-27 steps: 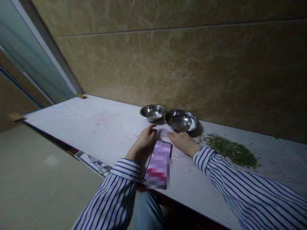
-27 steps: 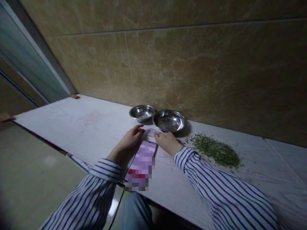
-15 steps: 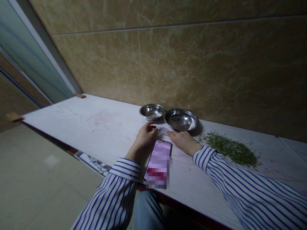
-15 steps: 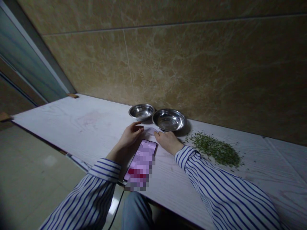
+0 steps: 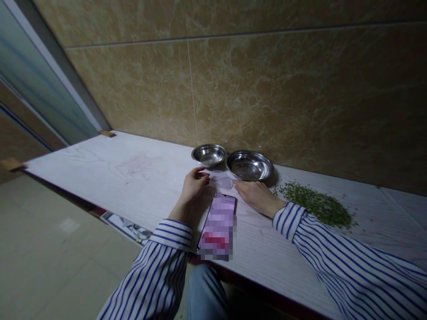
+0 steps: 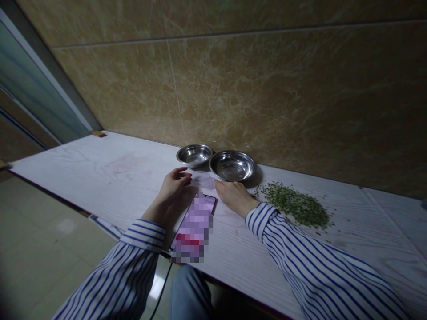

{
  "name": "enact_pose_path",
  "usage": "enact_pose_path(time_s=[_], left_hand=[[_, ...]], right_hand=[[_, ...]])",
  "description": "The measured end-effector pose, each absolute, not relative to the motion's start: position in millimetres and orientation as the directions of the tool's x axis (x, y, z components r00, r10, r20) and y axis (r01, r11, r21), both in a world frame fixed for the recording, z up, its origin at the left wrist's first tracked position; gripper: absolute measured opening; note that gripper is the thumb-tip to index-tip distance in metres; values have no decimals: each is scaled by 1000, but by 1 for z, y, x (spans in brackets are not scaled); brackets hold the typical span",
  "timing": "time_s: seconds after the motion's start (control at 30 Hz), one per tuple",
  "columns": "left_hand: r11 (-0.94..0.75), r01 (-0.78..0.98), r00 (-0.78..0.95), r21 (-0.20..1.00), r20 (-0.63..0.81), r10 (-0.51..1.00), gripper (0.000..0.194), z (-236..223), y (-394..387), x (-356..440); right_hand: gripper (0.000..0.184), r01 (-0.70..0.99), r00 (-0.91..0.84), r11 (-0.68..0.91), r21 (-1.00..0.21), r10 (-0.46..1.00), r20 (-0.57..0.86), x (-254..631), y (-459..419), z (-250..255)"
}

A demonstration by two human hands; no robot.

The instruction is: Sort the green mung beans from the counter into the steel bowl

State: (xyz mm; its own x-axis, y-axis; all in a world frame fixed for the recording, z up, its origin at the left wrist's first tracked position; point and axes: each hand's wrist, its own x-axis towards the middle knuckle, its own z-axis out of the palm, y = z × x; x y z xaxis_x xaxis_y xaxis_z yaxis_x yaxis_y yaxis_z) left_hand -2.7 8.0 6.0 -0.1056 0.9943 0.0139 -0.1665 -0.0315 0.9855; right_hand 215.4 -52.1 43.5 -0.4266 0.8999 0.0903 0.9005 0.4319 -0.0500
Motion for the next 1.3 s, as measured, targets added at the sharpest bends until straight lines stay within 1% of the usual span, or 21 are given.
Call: enact_pose_path(time_s=[0.23, 0.3, 0.37, 0.43, 0.53, 0.63, 0.7, 0.77, 0.9, 1.0, 1.13, 1.3], left_hand=[[-29, -345, -131, 938, -18, 991, 35, 11, 9, -6], [-25, -391, -121, 920, -25, 992, 35, 14, 7, -6], [-19, -430, -111, 903, -32, 993, 35, 16, 5, -7], [-10, -460, -100, 888, -40, 994, 35, 18, 4, -7], [12, -489, -83, 872, -60, 995, 34, 19, 1, -7], [38, -501, -66, 865, -82, 994, 32, 20, -3, -6], [52, -501, -54, 864, -91, 994, 31, 22, -7, -4], [60, -497, -39, 866, -92, 995, 31, 26, -12, -3], [58, -475, 2, 878, -65, 998, 34, 37, -23, 3], [59, -457, 30, 888, -50, 998, 36, 46, -32, 10], [70, -441, 57, 895, -49, 997, 34, 57, -41, 20], [111, -392, 104, 913, -75, 992, 30, 70, -47, 30]], right_hand=[[36, 866, -406, 447, -227, 891, 204, 221, -56, 48], [33, 840, -377, 445, -310, 890, 256, 222, -56, 50], [31, 807, -305, 403, -431, 910, 280, 223, -55, 52], [29, 747, -208, 324, -581, 943, 259, 223, -52, 53], [26, 599, -85, 188, -779, 982, 171, 222, -47, 58], [23, 471, -37, 69, -879, 998, 58, 218, -43, 67], [18, 417, -34, 25, -909, 999, 12, 215, -43, 74], [16, 386, -32, 15, -923, 999, 3, 211, -43, 80], [20, 347, -31, 25, -938, 999, 15, 206, -46, 91], [19, 310, -40, 23, -950, 999, 11, 206, -49, 100], [13, 274, -42, 10, -962, 999, -1, 212, -57, 111], [15, 245, -21, -9, -970, 1000, -15, 227, -67, 119]])
